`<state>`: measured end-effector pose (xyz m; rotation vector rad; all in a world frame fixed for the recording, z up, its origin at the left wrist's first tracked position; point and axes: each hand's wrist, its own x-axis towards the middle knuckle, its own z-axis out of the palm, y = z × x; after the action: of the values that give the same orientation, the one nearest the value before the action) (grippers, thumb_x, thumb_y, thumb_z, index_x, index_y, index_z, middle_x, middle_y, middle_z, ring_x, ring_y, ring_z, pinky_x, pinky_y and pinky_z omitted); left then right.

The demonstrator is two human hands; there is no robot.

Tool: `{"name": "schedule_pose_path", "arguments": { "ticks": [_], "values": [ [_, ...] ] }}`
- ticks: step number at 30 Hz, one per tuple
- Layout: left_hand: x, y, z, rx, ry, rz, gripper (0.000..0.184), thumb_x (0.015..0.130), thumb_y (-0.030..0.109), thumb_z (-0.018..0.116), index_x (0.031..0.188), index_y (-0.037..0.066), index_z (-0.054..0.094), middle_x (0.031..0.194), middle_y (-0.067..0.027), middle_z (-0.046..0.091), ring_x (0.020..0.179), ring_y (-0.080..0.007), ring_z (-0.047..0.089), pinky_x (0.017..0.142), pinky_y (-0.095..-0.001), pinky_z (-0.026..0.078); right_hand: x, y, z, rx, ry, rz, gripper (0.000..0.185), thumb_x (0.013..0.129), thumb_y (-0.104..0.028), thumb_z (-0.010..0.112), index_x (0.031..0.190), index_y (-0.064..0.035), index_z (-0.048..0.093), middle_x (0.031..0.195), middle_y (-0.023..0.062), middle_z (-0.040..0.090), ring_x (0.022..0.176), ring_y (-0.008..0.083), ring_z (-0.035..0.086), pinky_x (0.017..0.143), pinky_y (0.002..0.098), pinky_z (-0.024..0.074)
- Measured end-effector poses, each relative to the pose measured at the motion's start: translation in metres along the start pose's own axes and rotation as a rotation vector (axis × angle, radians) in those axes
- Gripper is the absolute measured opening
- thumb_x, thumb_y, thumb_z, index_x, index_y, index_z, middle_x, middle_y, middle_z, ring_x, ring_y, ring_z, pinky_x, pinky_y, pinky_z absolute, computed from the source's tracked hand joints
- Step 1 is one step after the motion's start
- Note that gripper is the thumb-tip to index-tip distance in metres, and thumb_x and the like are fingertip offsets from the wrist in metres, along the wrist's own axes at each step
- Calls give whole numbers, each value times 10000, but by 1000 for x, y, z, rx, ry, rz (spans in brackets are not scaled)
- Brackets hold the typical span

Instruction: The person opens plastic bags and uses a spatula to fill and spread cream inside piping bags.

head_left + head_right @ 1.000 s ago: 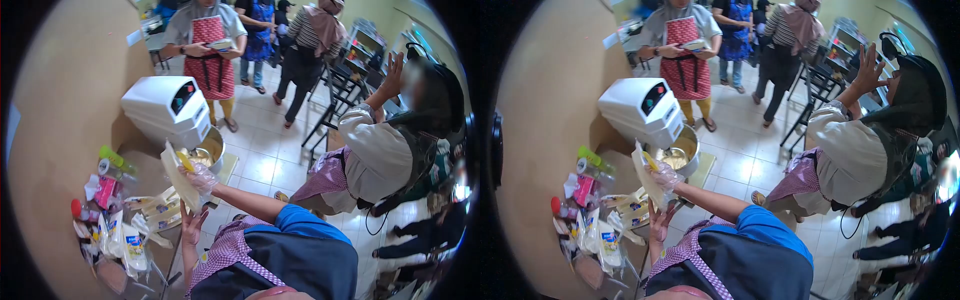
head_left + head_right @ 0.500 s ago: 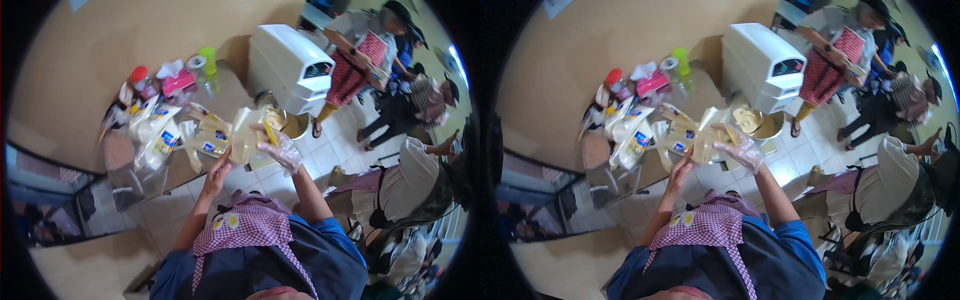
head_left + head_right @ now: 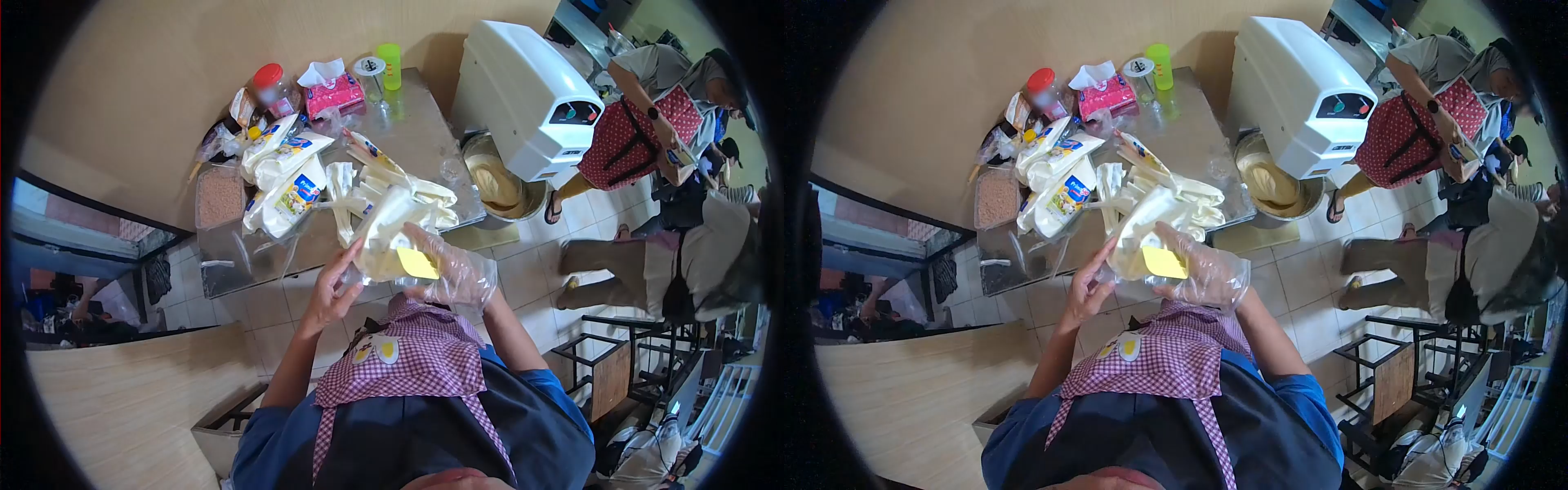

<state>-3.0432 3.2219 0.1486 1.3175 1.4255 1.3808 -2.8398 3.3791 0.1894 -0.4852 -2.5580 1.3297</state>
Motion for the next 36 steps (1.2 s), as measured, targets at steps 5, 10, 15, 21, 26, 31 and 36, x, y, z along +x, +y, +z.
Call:
{"name": "schedule_pose_path", "arguments": {
  "ticks": [5,10,15,21,26,31,36],
  "values": [
    [16,9,4,294,117,100,482,762,23,507,1241,-8,463,998,-160,535,880,-225,518,817,-310,412,12,11,18,-69,184,-34,691,700,-245,651,1319,-109,374,1188,163,517,983,337,562,817,381,473],
    [48,13,17,502,408,266,331,797,-55,441,1092,12,575,882,-133,572,747,-228,560,682,-290,450,37,7,20,14,452,-46,395,715,-126,615,1100,-119,528,973,136,588,841,324,593,709,385,487],
    [74,21,5,585,542,184,269,817,-35,443,1022,39,601,891,-125,605,778,-254,601,633,-323,484,59,23,14,-61,560,31,278,718,-105,627,982,-105,538,887,117,594,791,316,600,656,384,481],
    [112,6,8,715,715,179,324,809,-80,416,1057,25,595,988,-127,624,914,-248,606,791,-302,453,83,34,-23,-14,420,37,386,724,-161,670,1070,-119,504,954,107,601,849,301,606,682,371,487],
    [137,16,9,719,744,197,325,799,-86,431,1052,24,604,939,-148,609,849,-267,598,738,-301,455,103,108,-62,77,351,43,454,757,-255,676,1138,-106,477,958,144,608,853,325,607,712,374,484],
    [147,20,-1,625,936,140,301,792,-113,422,1012,-18,604,929,-135,615,865,-215,587,755,-278,434,104,245,-72,-146,458,618,548,757,-406,649,1167,-90,469,871,195,625,842,355,603,732,405,475],
    [136,18,6,736,1004,56,253,787,-111,459,939,5,625,873,-105,617,787,-203,588,715,-260,432,162,303,-53,-129,456,749,245,784,-285,528,967,-129,577,867,206,629,829,383,604,708,453,476]
  ]
}}
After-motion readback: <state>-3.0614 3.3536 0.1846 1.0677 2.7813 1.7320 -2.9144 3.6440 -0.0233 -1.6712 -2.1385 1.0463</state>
